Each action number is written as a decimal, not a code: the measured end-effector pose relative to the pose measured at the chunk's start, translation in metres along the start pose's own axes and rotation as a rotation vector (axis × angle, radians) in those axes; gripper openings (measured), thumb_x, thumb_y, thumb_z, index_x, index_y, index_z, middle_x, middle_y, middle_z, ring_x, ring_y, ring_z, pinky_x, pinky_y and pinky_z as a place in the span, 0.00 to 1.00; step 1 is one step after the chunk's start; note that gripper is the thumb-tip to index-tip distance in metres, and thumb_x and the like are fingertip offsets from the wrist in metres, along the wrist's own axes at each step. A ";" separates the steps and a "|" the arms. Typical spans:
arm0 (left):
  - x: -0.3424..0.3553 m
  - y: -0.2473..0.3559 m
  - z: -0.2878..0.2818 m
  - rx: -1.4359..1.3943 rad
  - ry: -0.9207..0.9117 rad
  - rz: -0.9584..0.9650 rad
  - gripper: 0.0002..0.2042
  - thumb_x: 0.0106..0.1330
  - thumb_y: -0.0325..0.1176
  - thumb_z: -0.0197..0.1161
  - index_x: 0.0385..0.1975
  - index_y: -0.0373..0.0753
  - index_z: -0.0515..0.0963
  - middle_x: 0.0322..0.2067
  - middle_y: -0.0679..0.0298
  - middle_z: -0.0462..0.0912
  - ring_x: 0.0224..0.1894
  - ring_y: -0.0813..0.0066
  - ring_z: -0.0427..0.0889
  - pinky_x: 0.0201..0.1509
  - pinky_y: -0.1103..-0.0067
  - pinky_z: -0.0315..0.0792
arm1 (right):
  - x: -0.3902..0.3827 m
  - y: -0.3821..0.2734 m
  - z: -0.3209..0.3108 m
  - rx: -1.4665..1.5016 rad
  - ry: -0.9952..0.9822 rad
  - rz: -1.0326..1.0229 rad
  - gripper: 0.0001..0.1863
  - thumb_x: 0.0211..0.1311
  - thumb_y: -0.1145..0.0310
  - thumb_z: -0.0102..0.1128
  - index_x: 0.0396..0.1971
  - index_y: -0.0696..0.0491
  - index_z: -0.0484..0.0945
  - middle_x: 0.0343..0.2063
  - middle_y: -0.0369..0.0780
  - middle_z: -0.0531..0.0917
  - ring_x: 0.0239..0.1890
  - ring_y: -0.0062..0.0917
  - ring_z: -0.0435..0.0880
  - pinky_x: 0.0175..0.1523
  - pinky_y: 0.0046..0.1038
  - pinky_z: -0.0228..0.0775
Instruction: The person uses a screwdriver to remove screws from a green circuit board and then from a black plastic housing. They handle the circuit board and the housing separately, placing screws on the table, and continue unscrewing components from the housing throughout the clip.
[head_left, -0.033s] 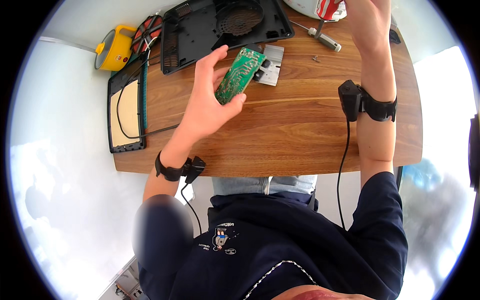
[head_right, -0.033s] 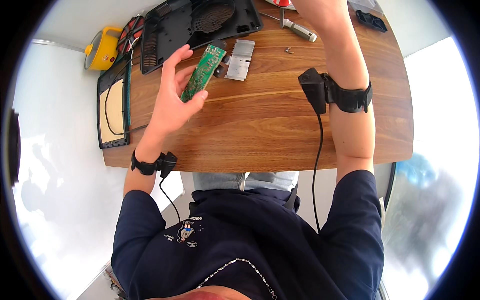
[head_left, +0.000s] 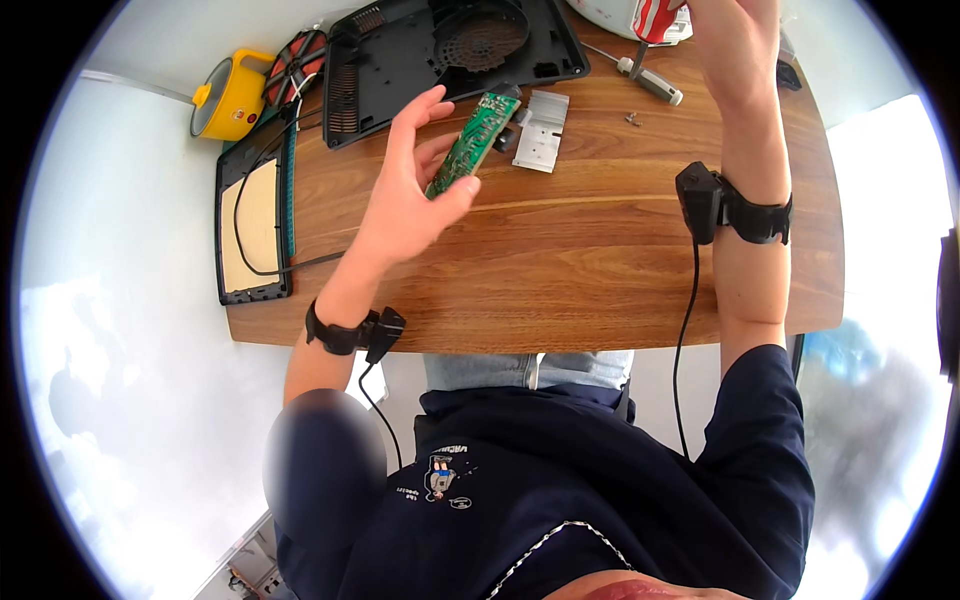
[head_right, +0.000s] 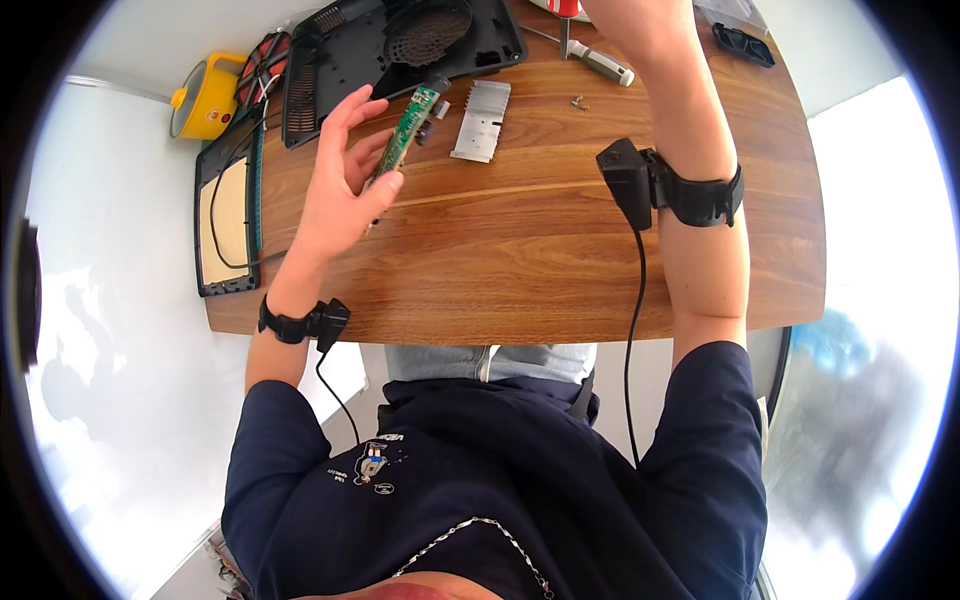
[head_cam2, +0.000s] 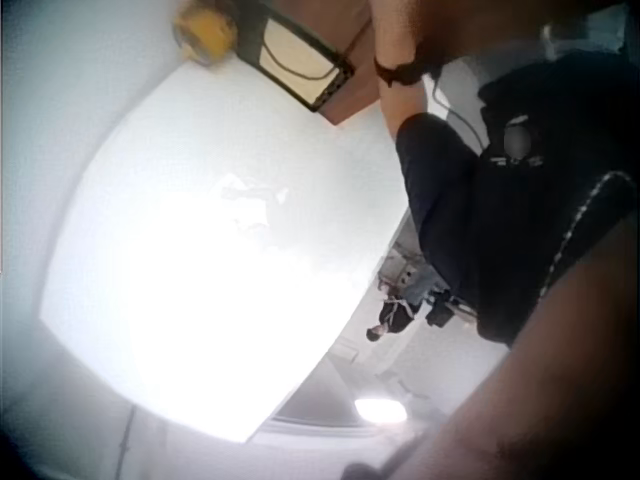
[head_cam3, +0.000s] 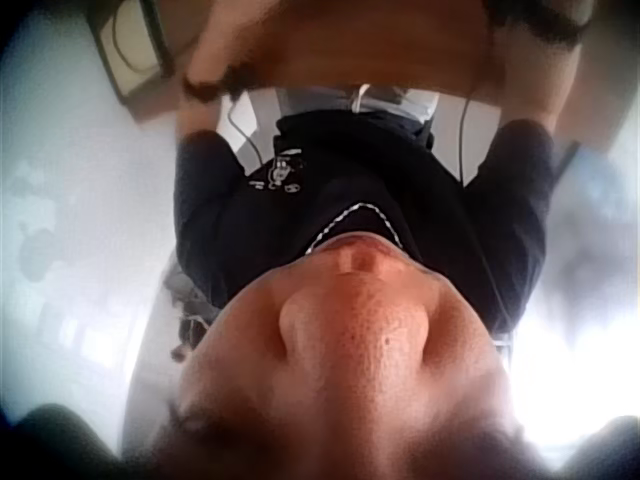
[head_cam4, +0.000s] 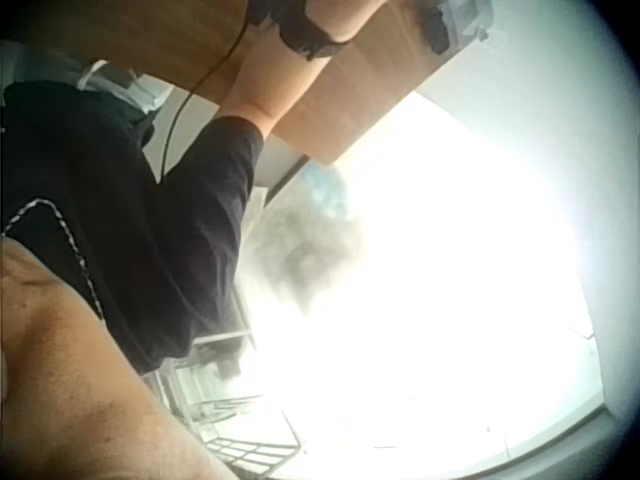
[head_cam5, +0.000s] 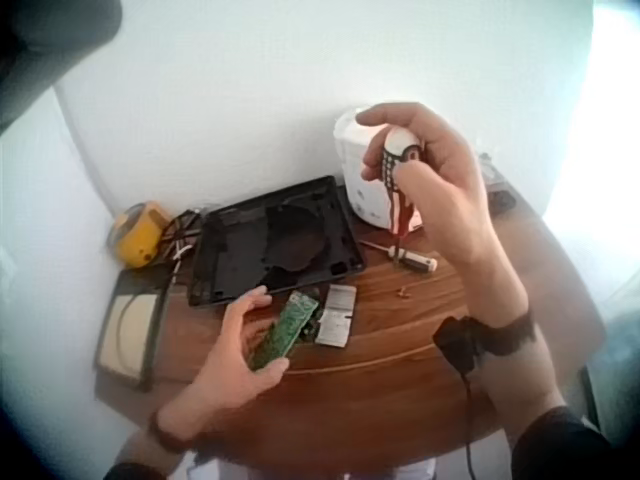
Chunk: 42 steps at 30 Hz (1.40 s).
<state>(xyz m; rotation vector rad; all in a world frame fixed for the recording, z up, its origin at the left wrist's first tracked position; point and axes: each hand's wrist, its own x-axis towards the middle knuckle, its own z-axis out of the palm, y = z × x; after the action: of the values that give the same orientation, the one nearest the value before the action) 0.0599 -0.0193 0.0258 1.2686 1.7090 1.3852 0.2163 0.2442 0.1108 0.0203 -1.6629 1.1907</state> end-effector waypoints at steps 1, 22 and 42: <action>0.001 -0.008 -0.004 -0.066 0.019 -0.007 0.41 0.65 0.22 0.62 0.78 0.43 0.51 0.70 0.48 0.61 0.68 0.53 0.73 0.69 0.63 0.73 | 0.000 0.000 0.002 -0.016 -0.003 -0.009 0.26 0.55 0.83 0.42 0.54 0.62 0.78 0.35 0.39 0.81 0.39 0.20 0.80 0.45 0.20 0.74; -0.014 -0.028 -0.055 -0.933 0.004 -0.089 0.28 0.74 0.32 0.47 0.75 0.40 0.56 0.70 0.41 0.65 0.70 0.35 0.68 0.72 0.47 0.69 | -0.009 -0.003 0.015 0.021 -0.052 0.016 0.29 0.50 0.82 0.40 0.56 0.64 0.76 0.36 0.40 0.79 0.41 0.23 0.80 0.47 0.23 0.73; -0.038 -0.004 -0.075 0.065 -0.033 0.028 0.36 0.62 0.24 0.61 0.74 0.36 0.60 0.68 0.53 0.70 0.70 0.60 0.71 0.75 0.65 0.63 | -0.016 -0.012 0.040 -0.166 0.082 0.173 0.29 0.51 0.79 0.41 0.56 0.62 0.75 0.35 0.40 0.77 0.39 0.24 0.79 0.46 0.22 0.74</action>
<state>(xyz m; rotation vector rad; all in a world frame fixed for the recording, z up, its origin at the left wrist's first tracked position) 0.0071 -0.0836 0.0385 1.3482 1.7332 1.3267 0.2013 0.2022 0.1083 -0.2775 -1.7123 1.1614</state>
